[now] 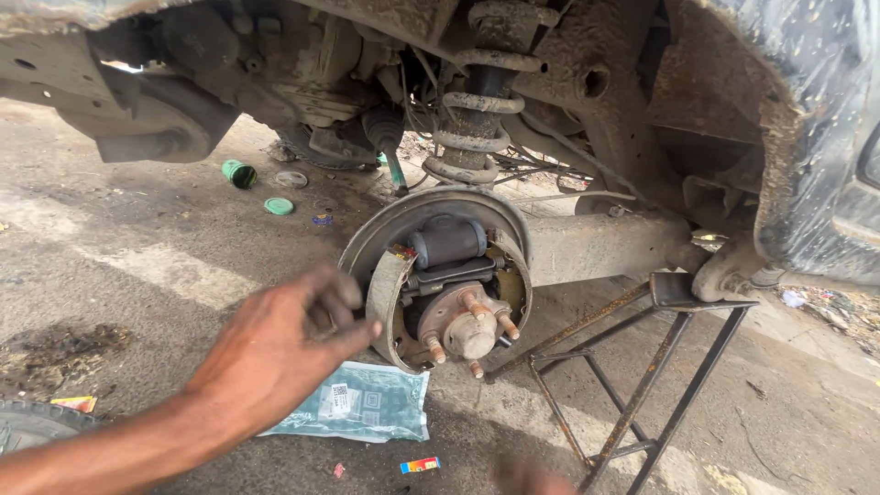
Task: Dismantling and preparing to replace brake shoes on a rear drum brake assembly.
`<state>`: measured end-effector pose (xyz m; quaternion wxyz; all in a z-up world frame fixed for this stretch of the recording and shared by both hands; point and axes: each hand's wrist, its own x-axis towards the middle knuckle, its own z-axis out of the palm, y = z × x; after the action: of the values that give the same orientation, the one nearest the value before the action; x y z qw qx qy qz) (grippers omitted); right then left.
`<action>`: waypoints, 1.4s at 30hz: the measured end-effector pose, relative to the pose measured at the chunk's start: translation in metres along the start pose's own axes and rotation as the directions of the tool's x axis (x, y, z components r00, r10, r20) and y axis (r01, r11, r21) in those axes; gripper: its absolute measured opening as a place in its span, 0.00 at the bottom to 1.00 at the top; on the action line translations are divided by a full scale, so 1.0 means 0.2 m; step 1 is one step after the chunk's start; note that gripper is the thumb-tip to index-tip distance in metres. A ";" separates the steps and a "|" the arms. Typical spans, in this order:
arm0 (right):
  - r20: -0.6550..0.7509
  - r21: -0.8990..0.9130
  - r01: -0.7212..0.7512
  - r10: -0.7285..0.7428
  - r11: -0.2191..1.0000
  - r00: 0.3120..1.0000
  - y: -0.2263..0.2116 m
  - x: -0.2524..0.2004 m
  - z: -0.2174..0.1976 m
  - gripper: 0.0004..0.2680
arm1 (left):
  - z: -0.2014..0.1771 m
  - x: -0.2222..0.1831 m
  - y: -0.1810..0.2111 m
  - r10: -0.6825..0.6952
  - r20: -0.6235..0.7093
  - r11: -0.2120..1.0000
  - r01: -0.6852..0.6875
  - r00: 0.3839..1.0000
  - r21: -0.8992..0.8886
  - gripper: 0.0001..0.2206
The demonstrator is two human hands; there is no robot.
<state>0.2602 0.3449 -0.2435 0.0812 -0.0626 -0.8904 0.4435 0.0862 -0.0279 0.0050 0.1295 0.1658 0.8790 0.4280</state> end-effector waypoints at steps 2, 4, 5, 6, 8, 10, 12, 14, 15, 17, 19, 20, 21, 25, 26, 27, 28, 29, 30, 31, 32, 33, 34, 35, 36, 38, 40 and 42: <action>-0.041 -0.137 0.012 -0.018 0.991 0.999 -0.46 0.27 -0.22 0.27 | 0.08 0.06 -0.13 0.060 0.069 0.998 -0.059 0.996 -0.018 0.26; -0.055 -0.203 0.020 -0.032 0.979 0.998 -0.87 0.37 -0.18 0.27 | 0.14 0.08 -0.20 0.120 0.129 0.992 -0.115 0.984 -0.041 0.27; -0.110 -0.071 -0.145 0.137 0.987 0.984 -1.01 0.40 -0.19 0.32 | 0.16 0.07 -0.19 0.110 0.143 0.994 -0.105 0.984 -0.041 0.32; -0.148 0.070 -0.299 0.307 0.952 0.940 -1.16 0.43 -0.19 0.37 | 0.18 0.07 -0.18 0.101 0.157 0.995 -0.096 0.982 -0.040 0.38; -0.146 0.189 -0.251 0.280 0.949 0.949 -1.08 0.50 -0.21 0.34 | 0.18 0.05 -0.09 0.072 0.168 0.995 -0.059 0.983 -0.080 0.37; -0.146 0.304 -0.203 0.256 0.931 0.956 -1.05 0.54 -0.22 0.31 | 0.21 0.07 -0.08 0.041 0.182 0.992 -0.019 0.982 -0.122 0.36; -0.082 0.181 -0.090 0.106 0.979 0.991 -1.07 0.56 -0.22 0.25 | 0.26 0.13 -0.14 0.145 0.069 0.987 -0.140 0.987 -0.076 0.37; -0.075 0.192 -0.078 0.094 0.978 0.993 -1.07 0.59 -0.22 0.25 | 0.27 0.12 -0.09 0.082 0.120 0.992 -0.069 0.989 -0.104 0.29; -0.074 0.201 -0.066 0.083 0.977 0.994 -1.07 0.59 -0.23 0.24 | 0.27 0.11 -0.07 0.025 0.173 0.992 -0.003 0.985 -0.129 0.23; -0.036 0.144 -0.104 0.110 0.984 0.993 -1.06 0.59 -0.28 0.23 | 0.26 0.09 -0.04 0.057 0.133 0.995 -0.046 0.989 -0.084 0.21; 0.006 0.079 -0.128 0.128 0.989 0.992 -1.05 0.60 -0.32 0.21 | 0.25 0.08 -0.02 0.093 0.082 0.995 -0.089 0.992 -0.043 0.19; -0.003 0.021 -0.132 0.132 0.991 0.991 -1.04 0.59 -0.31 0.21 | 0.26 0.07 -0.02 0.085 0.077 0.996 -0.082 0.993 -0.048 0.18; -0.013 -0.038 -0.134 0.134 0.990 0.991 -1.03 0.58 -0.31 0.20 | 0.26 0.06 -0.03 0.078 0.072 0.996 -0.074 0.994 -0.053 0.17; -0.006 -0.021 -0.089 0.089 0.996 0.996 -1.18 0.48 -0.30 0.25 | 0.32 0.18 -0.16 0.123 0.056 0.989 -0.118 0.991 -0.093 0.16; -0.051 -0.100 -0.143 0.138 0.985 0.989 -1.19 0.46 -0.29 0.27 | 0.35 0.23 -0.23 0.221 -0.003 0.975 -0.221 0.975 -0.014 0.19; -0.099 -0.176 -0.196 0.181 0.965 0.979 -1.20 0.43 -0.28 0.28 | 0.38 0.27 -0.30 0.320 -0.052 0.946 -0.316 0.946 0.071 0.23; -0.098 -0.178 -0.194 0.179 0.965 0.979 -1.19 0.43 -0.28 0.28 | 0.34 0.22 -0.23 0.319 -0.054 0.946 -0.315 0.946 0.070 0.23; -0.097 -0.202 -0.202 0.186 0.958 0.978 -1.18 0.43 -0.29 0.27 | 0.30 0.16 -0.16 0.240 -0.009 0.970 -0.240 0.971 0.041 0.22; -0.096 -0.226 -0.209 0.192 0.951 0.977 -1.17 0.43 -0.29 0.26 | 0.26 0.09 -0.09 0.160 0.038 0.987 -0.161 0.986 0.017 0.21; -0.094 -0.227 -0.206 0.189 0.952 0.977 -1.16 0.44 -0.30 0.26 | 0.27 0.08 -0.11 0.159 0.035 0.987 -0.160 0.987 0.016 0.21; -0.048 -0.098 -0.157 0.153 0.983 0.987 -1.14 0.43 -0.32 0.26 | 0.30 0.05 -0.13 0.242 -0.015 0.970 -0.241 0.970 0.017 0.20; -0.008 0.037 -0.108 0.108 0.993 0.994 -1.12 0.42 -0.33 0.26 | 0.32 0.03 -0.14 0.322 -0.064 0.947 -0.321 0.945 0.022 0.20; -0.010 0.038 -0.105 0.106 0.994 0.994 -1.13 0.42 -0.35 0.26 | 0.29 -0.01 -0.06 0.325 -0.065 0.946 -0.324 0.943 0.024 0.20; 0.024 0.061 -0.138 0.137 0.989 0.990 -1.14 0.43 -0.37 0.26 | 0.25 -0.05 0.01 0.156 0.013 0.986 -0.155 0.988 -0.061 0.17; 0.057 0.087 -0.175 0.171 0.981 0.984 -1.15 0.42 -0.38 0.26 | 0.21 -0.09 0.09 -0.012 0.108 0.991 0.026 0.994 -0.129 0.15; 0.049 0.083 -0.175 0.171 0.981 0.984 -1.17 0.40 -0.41 0.24 | 0.26 -0.04 0.04 -0.002 0.157 0.965 0.043 0.988 -0.258 0.14; 0.038 0.069 -0.160 0.158 0.985 0.987 -1.21 0.40 -0.43 0.23 | 0.26 0.03 -0.01 0.023 0.191 0.919 0.054 0.981 -0.391 0.14; 0.003 0.041 -0.240 0.240 0.970 0.971 -1.25 0.37 -0.42 0.25 | 0.27 0.10 -0.07 -0.044 0.307 0.903 0.169 0.951 -0.394 0.19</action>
<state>0.1938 0.2741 0.0132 0.0290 -0.1686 -0.8669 0.4681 0.0858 0.0102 -0.0391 0.3128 0.1466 0.7469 0.5681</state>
